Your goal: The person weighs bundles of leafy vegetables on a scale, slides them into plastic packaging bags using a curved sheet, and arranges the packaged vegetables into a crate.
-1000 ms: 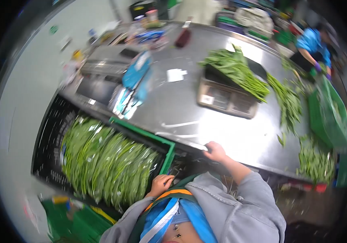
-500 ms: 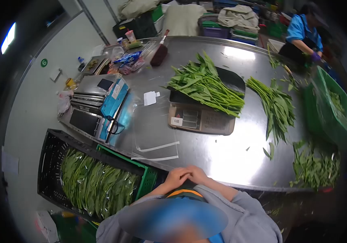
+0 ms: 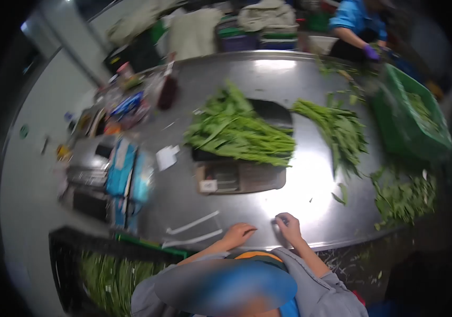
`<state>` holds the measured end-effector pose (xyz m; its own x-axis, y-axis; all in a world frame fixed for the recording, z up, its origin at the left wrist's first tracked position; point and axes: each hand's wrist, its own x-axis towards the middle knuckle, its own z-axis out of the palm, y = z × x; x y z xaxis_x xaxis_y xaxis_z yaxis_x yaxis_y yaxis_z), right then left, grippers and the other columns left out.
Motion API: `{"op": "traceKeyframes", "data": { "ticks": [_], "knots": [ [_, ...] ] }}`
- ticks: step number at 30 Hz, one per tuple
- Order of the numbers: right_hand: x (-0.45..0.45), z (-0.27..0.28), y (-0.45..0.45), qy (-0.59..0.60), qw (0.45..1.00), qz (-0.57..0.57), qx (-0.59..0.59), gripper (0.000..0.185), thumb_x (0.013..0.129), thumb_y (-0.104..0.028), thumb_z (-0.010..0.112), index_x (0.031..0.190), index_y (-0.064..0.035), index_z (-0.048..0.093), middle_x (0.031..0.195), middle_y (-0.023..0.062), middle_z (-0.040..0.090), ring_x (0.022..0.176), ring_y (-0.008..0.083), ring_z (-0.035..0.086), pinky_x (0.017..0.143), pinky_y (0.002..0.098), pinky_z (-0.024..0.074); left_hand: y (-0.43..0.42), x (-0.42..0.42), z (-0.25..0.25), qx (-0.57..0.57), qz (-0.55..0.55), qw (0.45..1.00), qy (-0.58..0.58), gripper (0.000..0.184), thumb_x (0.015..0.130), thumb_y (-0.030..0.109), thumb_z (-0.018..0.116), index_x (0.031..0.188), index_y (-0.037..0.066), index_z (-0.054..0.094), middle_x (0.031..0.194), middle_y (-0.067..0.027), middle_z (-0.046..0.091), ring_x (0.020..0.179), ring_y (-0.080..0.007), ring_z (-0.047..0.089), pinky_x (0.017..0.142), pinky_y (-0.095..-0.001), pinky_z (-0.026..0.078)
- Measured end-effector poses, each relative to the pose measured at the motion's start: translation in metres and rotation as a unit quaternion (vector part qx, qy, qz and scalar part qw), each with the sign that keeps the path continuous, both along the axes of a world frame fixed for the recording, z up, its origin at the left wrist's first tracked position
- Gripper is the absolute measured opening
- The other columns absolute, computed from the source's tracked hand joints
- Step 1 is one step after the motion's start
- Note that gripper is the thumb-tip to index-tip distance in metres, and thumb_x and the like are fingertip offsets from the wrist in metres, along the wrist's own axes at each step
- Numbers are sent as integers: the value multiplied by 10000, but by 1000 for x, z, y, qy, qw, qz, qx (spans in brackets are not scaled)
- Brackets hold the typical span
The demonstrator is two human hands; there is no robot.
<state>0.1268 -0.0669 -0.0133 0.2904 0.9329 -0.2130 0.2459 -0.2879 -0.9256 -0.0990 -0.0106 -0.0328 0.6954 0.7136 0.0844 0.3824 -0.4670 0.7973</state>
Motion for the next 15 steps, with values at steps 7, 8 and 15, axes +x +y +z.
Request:
{"op": "traceKeyframes", "data": {
  "ticks": [7, 8, 15],
  "knots": [
    [171, 10, 90, -135, 965, -198, 105, 281, 770, -114, 663, 1019, -6, 591, 877, 58, 640, 845, 124, 594, 725, 255, 458, 69, 63, -32, 87, -81, 993, -7, 133, 815, 152, 579, 914, 96, 647, 901, -61, 637, 874, -255, 580, 763, -381, 459],
    [185, 30, 113, -189, 961, -171, 105, 369, 737, -124, 684, 1073, -20, 574, 942, 100, 659, 871, 176, 633, 718, 295, 496, 72, 69, -36, 84, -75, 994, -8, 133, 815, 152, 579, 914, 96, 647, 901, -61, 637, 874, -255, 580, 763, -381, 459],
    [276, 29, 317, -442, 896, 15, 44, 867, 616, -232, 763, 1347, -69, 327, 1335, 188, 400, 1227, 332, 389, 1018, 419, 330, 74, 79, -42, 148, -88, 982, 78, 178, 778, 143, 599, 953, 137, 633, 948, -18, 581, 904, -218, 526, 787, -346, 417]
  ]
}}
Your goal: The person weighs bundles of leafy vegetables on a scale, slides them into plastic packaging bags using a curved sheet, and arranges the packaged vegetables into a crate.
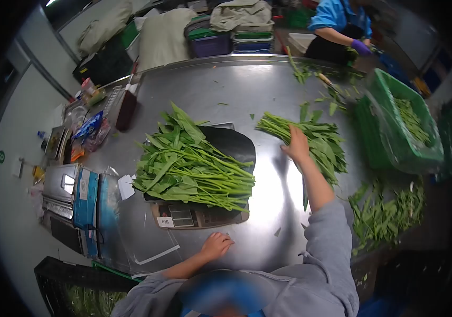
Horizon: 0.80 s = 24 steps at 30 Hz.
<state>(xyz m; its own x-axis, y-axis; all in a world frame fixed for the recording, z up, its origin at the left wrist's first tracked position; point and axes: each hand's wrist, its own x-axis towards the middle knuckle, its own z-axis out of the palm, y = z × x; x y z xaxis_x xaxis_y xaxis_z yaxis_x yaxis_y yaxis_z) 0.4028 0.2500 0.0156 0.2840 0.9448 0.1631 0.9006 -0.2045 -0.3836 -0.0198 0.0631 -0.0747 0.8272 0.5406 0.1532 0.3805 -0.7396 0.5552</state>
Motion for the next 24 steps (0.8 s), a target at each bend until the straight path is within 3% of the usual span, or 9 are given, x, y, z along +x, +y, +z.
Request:
{"op": "traceKeyframes", "data": {
  "ticks": [4, 8, 10, 13, 20, 21, 22, 23, 24],
  "knots": [
    [18, -19, 82, -117, 979, -25, -167, 1117, 511, -321, 825, 1413, -135, 193, 1425, 171, 277, 1327, 316, 254, 1058, 502, 262, 8, 3, 4, -9, 11, 1000, 2, 184, 779, 155, 603, 961, 141, 624, 934, -12, 580, 900, -205, 528, 781, -342, 415],
    [13, -35, 123, -100, 954, -11, -284, 971, 550, -217, 789, 1370, -136, 275, 1276, 160, 459, 1198, 321, 435, 1016, 539, 290, 11, 4, 5, -24, 36, 999, -2, 189, 780, 161, 602, 966, 131, 617, 927, -16, 582, 887, -205, 531, 777, -340, 414],
    [15, -51, 128, -184, 961, 20, -204, 608, 623, -124, 718, 1165, -95, 444, 1055, 132, 567, 1014, 316, 542, 903, 503, 383, 10, 4, 3, -14, 25, 1000, 3, 182, 781, 166, 601, 958, 125, 615, 920, -23, 585, 871, -210, 536, 770, -340, 413],
    [14, -59, 111, -173, 976, 52, -118, 397, 665, -32, 619, 1029, -85, 469, 931, 120, 576, 912, 313, 562, 794, 453, 423, 11, 5, 3, -15, 27, 999, -13, 183, 782, 158, 597, 960, 116, 612, 917, -30, 585, 865, -215, 539, 761, -340, 413],
    [-22, 61, -38, -97, 937, 319, 99, 407, 681, -82, 617, 1074, -79, 513, 852, 107, 555, 811, 302, 535, 738, 405, 421, -2, 20, 8, -57, 41, 997, 42, 229, 806, 147, 603, 1031, 107, 622, 984, -55, 602, 936, -219, 553, 783, -344, 427],
    [-32, 76, -70, -68, 915, 383, 105, 392, 693, -98, 615, 1073, -85, 519, 845, 99, 551, 821, 295, 532, 739, 400, 417, -9, 38, 8, -348, 110, 926, -96, 296, 854, 217, 567, 1128, 106, 568, 1055, -77, 595, 1009, -219, 542, 832, -353, 418],
    [-44, 77, -102, -76, 899, 424, 74, 372, 712, -103, 594, 1077, -102, 524, 847, 79, 547, 856, 284, 534, 781, 398, 420, -18, 50, 10, -606, 170, 748, -213, 372, 901, 287, 531, 1225, 104, 515, 1126, -100, 588, 1082, -220, 530, 881, -362, 409],
    [-59, 78, -136, -80, 881, 465, 42, 355, 730, -107, 573, 1082, -119, 530, 850, 60, 543, 892, 272, 537, 823, 395, 423, -8, 61, 26, -777, 92, 579, -230, 625, 918, 515, 395, 1367, 85, 329, 1276, -146, 497, 1192, -242, 469, 990, -409, 348],
    [-84, 85, -167, -111, 863, 491, 35, 374, 746, -102, 549, 1117, -139, 520, 922, 64, 547, 954, 273, 525, 877, 410, 407, -12, 78, 45, -831, 55, 491, -255, 797, 855, 654, 285, 1399, 74, 236, 1341, -156, 424, 1220, -286, 443, 1047, -451, 283]
  ]
}}
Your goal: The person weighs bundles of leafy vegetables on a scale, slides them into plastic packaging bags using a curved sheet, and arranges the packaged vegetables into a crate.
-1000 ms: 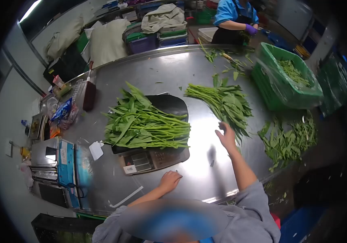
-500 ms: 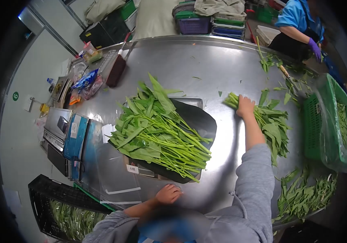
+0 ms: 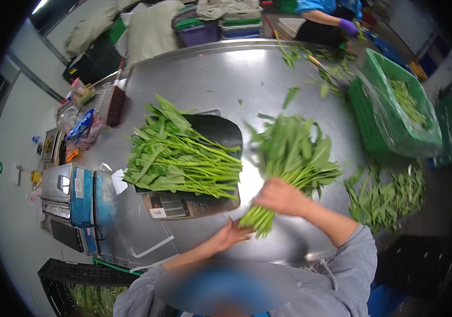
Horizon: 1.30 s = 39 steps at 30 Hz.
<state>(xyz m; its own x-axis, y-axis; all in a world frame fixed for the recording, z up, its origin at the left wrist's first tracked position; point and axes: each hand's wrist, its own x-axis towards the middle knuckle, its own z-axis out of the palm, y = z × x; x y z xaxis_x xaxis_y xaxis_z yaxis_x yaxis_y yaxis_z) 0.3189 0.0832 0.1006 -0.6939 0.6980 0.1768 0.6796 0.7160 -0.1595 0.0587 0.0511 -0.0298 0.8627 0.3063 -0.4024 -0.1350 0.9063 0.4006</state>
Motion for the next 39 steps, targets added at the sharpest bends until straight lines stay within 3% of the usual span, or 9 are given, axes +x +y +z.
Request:
{"op": "traceKeyframes", "data": {
  "ticks": [6, 8, 11, 17, 21, 25, 33, 37, 39],
  "knots": [
    [-54, -27, -139, 41, 950, -286, -114, 625, 717, -101, 604, 1307, -114, 398, 1299, 145, 440, 1228, 304, 400, 1020, 427, 321, -30, 19, -46, -164, -81, 982, -47, 760, 842, 641, 366, 1365, 90, 340, 1308, -176, 455, 1186, -327, 474, 934, -491, 443],
    [-66, -71, -187, 322, 759, -541, -165, 732, 668, -148, 723, 1301, -18, 378, 1204, 181, 515, 1110, 315, 515, 933, 384, 417, -34, 12, -54, -120, -94, 988, 16, 566, 880, 432, 533, 1298, 67, 424, 1229, -191, 523, 1135, -305, 524, 896, -448, 482],
    [-95, -138, -218, 572, 432, -562, -412, 579, 784, -165, 692, 1262, 24, 424, 1085, 159, 581, 975, 185, 561, 857, 320, 446, -36, 23, -45, -56, -119, 991, 33, 468, 845, 195, 621, 1252, 34, 456, 1150, -169, 577, 1041, -267, 587, 856, -409, 510],
    [-123, -93, -215, 616, 493, -517, -332, 414, 817, -165, 652, 1147, 50, 525, 1001, 123, 622, 880, 147, 583, 779, 273, 470, -52, 23, -21, 69, -69, 994, 37, 417, 791, 65, 617, 1185, -4, 497, 1084, -133, 608, 961, -232, 613, 862, -385, 502],
    [-105, -142, -236, 708, 262, -512, -411, 224, 834, -113, 602, 1024, -4, 555, 845, 102, 632, 758, 188, 621, 658, 321, 518, -53, 10, -73, -83, -73, 990, 87, 437, 844, 145, 598, 1242, 32, 458, 1148, -138, 579, 976, -274, 600, 876, -434, 497],
    [-112, -120, -229, 701, 287, -491, -430, 199, 845, -86, 572, 1025, -3, 548, 783, 76, 622, 683, 185, 609, 608, 323, 515, -58, 22, -31, -62, -84, 990, 95, 372, 826, 152, 642, 1164, 69, 513, 982, -112, 611, 840, -240, 624, 740, -424, 547],
    [-60, 28, -154, 811, 433, -392, 11, 139, 897, -87, 535, 1009, -27, 481, 789, 15, 507, 588, 84, 447, 545, 251, 430, -32, -19, -36, -7, -55, 984, 169, 285, 739, 45, 669, 1004, 40, 566, 787, -80, 613, 686, -211, 624, 633, -365, 542],
    [-89, 52, -38, 680, 615, -378, 126, 123, 912, -78, 495, 1025, -38, 521, 793, -18, 498, 643, 56, 434, 561, 230, 387, -45, -26, -32, 18, -89, 983, 161, 300, 744, 55, 662, 1026, 41, 562, 808, -86, 617, 691, -206, 626, 641, -354, 538],
    [-100, 21, 30, 417, 793, -389, 213, 207, 876, -67, 488, 1079, -30, 508, 820, 116, 568, 725, 258, 555, 620, 361, 426, -48, -31, -35, 44, -91, 987, 124, 291, 743, 66, 668, 1012, 54, 560, 782, -66, 598, 651, -178, 603, 589, -335, 523]
  ]
}}
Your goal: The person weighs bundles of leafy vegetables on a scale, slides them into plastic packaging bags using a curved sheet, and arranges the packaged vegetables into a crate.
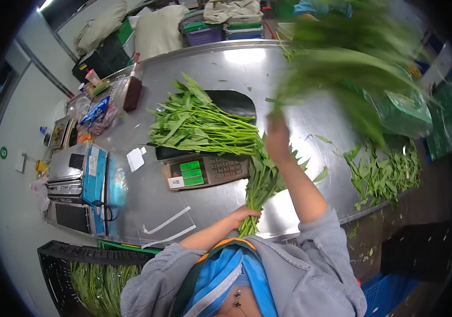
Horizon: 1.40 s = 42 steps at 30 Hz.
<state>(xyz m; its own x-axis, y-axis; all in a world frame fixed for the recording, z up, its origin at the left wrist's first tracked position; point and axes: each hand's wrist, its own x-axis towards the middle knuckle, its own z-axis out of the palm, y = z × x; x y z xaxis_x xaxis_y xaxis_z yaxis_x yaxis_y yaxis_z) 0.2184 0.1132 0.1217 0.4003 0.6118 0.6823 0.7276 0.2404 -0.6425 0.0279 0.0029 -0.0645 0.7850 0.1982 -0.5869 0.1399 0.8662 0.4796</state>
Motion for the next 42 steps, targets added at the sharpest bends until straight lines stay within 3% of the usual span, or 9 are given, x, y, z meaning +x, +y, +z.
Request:
{"op": "traceKeyframes", "data": {
  "ticks": [4, 8, 18, 20, 26, 30, 35, 39, 42],
  "knots": [
    [-42, -54, 52, -551, 757, 80, -341, 454, 819, -134, 490, 1268, -97, 431, 895, 59, 598, 744, 219, 612, 589, 365, 455, 2, -5, 11, -19, -6, 1000, -4, 283, 736, 63, 672, 994, 51, 557, 788, -63, 584, 661, -174, 592, 567, -316, 514],
    [-45, -12, 57, -559, 760, 74, -323, 482, 784, -135, 554, 1255, -109, 455, 960, 67, 589, 878, 228, 581, 719, 353, 436, 1, -1, 14, -8, 3, 1000, -18, 284, 734, 46, 657, 998, 49, 551, 776, -61, 574, 654, -170, 584, 570, -311, 506],
    [4, 4, -103, -62, 962, 118, -238, 402, 735, -11, 677, 1125, -32, 581, 945, 134, 639, 840, 231, 630, 754, 319, 497, -4, 89, 3, 68, -92, 986, -124, 569, 813, 341, 656, 1227, 9, 449, 1048, -109, 576, 931, -192, 559, 790, -320, 464],
    [14, -30, -132, 29, 955, 119, -270, 346, 753, -21, 671, 1091, -13, 597, 909, 121, 659, 799, 184, 642, 732, 289, 504, -3, 86, -36, 416, -200, 883, 88, 944, 681, 560, 694, 1308, -62, 361, 1126, -195, 571, 969, -258, 565, 834, -358, 446],
    [-2, -95, -177, 189, 918, 90, -336, 292, 772, -73, 667, 1055, -19, 621, 868, 121, 668, 765, 172, 635, 700, 286, 488, 39, -64, 56, 559, -36, 825, 74, 383, 775, 169, 668, 1132, 55, 590, 1081, -94, 615, 922, -178, 601, 798, -316, 484],
    [-32, -109, -164, 204, 903, 133, -353, 287, 777, -88, 664, 1055, -26, 629, 822, 106, 671, 736, 144, 624, 681, 274, 480, 117, -152, 136, 878, 156, 426, 154, 425, 712, 68, 677, 1125, 66, 574, 1083, -110, 602, 1007, -280, 562, 884, -412, 425],
    [-76, -85, -121, 139, 877, 256, -382, 300, 786, -115, 646, 1071, -27, 617, 889, 132, 669, 801, 216, 652, 747, 308, 492, 202, -187, 217, 924, 102, 182, 320, 397, 688, 81, 654, 1081, 97, 600, 1015, -87, 630, 964, -258, 583, 833, -387, 421],
    [-106, -82, -73, 164, 830, 377, -378, 600, 805, -210, 670, 1309, -51, 387, 1011, 119, 601, 905, 215, 599, 816, 343, 476, 249, -207, 174, 871, -177, 317, 331, 256, 698, 59, 567, 919, 156, 654, 804, -60, 660, 824, -222, 635, 695, -339, 441],
    [-106, -109, -37, 627, 669, 267, -297, 764, 824, -395, 646, 1387, -80, 237, 1251, 118, 451, 1137, 239, 467, 893, 430, 432, 172, -158, 187, 854, -235, 375, 275, 390, 704, 102, 584, 1072, 217, 636, 785, -80, 660, 722, -280, 642, 644, -414, 513]
  ]
}}
